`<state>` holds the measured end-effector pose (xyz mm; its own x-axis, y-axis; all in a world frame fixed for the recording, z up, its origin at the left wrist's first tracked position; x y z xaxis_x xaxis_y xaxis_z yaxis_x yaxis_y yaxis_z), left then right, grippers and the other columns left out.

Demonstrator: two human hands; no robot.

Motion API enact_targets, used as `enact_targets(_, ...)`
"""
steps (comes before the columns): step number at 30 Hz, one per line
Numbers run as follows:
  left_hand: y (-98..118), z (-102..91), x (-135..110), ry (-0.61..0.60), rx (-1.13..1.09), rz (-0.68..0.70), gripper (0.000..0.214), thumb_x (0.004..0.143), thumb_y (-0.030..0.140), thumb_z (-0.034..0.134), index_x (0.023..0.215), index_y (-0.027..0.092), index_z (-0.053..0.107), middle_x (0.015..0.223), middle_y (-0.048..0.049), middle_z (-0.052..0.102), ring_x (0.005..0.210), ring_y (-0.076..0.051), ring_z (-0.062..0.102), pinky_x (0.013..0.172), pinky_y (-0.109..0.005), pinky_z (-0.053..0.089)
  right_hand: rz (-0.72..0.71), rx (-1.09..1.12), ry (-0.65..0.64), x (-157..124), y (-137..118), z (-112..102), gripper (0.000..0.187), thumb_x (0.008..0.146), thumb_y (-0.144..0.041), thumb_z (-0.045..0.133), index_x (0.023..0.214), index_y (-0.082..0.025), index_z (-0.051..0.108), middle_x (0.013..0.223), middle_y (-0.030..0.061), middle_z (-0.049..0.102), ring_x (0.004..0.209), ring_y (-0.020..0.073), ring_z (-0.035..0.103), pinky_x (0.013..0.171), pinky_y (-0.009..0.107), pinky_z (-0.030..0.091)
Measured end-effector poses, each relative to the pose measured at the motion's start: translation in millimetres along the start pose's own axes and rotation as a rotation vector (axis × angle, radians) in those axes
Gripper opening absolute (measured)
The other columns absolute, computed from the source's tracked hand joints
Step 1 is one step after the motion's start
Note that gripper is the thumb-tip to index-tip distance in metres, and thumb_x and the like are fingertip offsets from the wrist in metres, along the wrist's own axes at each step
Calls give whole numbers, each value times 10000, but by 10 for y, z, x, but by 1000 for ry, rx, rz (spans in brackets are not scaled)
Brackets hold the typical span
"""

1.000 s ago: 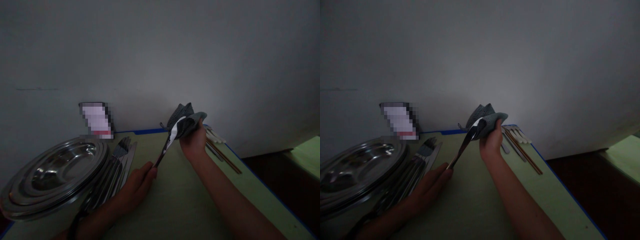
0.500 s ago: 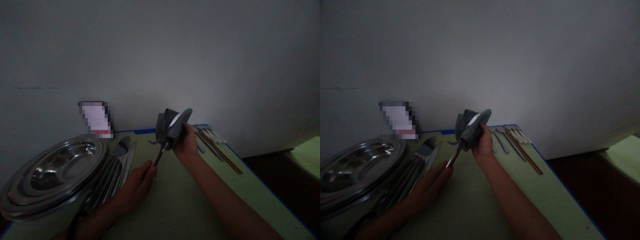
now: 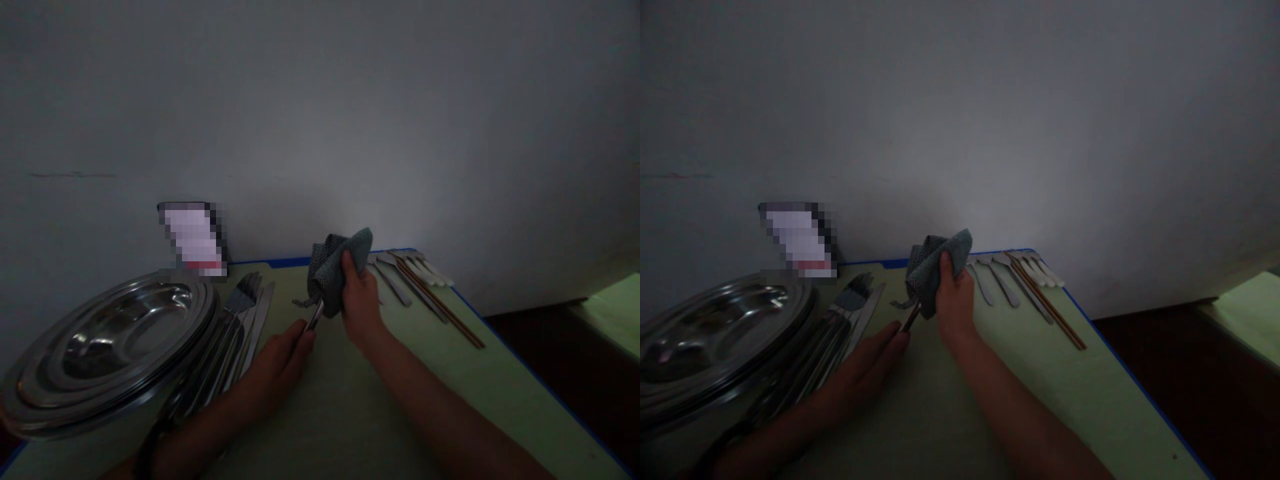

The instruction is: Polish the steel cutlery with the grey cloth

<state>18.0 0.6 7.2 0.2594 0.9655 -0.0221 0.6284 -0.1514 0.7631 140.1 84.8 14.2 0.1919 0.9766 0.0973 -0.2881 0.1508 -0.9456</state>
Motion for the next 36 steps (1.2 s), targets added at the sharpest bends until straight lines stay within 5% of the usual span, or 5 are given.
enact_targets(8, -105, -39, 74, 79, 31, -64, 312, 866, 341, 277, 715, 183, 499, 683, -42, 594, 673, -205, 570, 624, -290, 448, 128, -148, -103, -308, 319, 108, 421, 728, -536, 529, 738, -133, 649, 684, 36, 641, 667, 157, 564, 592, 248, 404)
enact_targets(18, -21, 24, 71, -43, 164, -41, 337, 921, 385, 254, 878, 188, 523, 746, -34, 628, 692, -192, 601, 611, -267, 413, 305, 213, -42, 95, 381, -152, 342, 657, -463, 631, 776, -143, 643, 616, 6, 656, 642, 155, 611, 614, 260, 467)
enact_targets(28, -31, 89, -7, -125, 405, 36, 266, 911, 347, 294, 868, 191, 505, 711, -43, 619, 638, -197, 597, 564, -271, 380, 368, 442, 51, 214, 415, -229, 184, 781, -341, 555, 875, -191, 605, 722, -16, 694, 693, 147, 640, 672, 290, 524)
enact_targets(32, -12, 63, -7, -141, 327, 14, 290, 914, 357, 281, 868, 190, 513, 728, -40, 624, 664, -198, 598, 603, -277, 417, 313, 374, -19, 186, 403, -219, 245, 728, -392, 607, 864, -187, 605, 713, -10, 687, 706, 156, 632, 678, 290, 507)
enact_targets(36, -28, 2, 34, -96, 91, -8, 308, 911, 374, 297, 912, 183, 538, 817, -41, 648, 749, -199, 607, 679, -276, 453, 173, 43, -145, 113, 391, -192, 341, 694, -456, 620, 838, -147, 636, 742, 23, 682, 746, 166, 611, 686, 271, 463)
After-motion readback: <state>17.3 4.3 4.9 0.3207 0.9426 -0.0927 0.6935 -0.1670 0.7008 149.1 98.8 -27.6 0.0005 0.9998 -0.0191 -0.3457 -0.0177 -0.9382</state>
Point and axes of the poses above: each hand's wrist, its own x-axis towards the middle knuckle, its own z-axis out of the palm, y = z × x, the point moved 2 cm from there along x, towards the middle knuckle
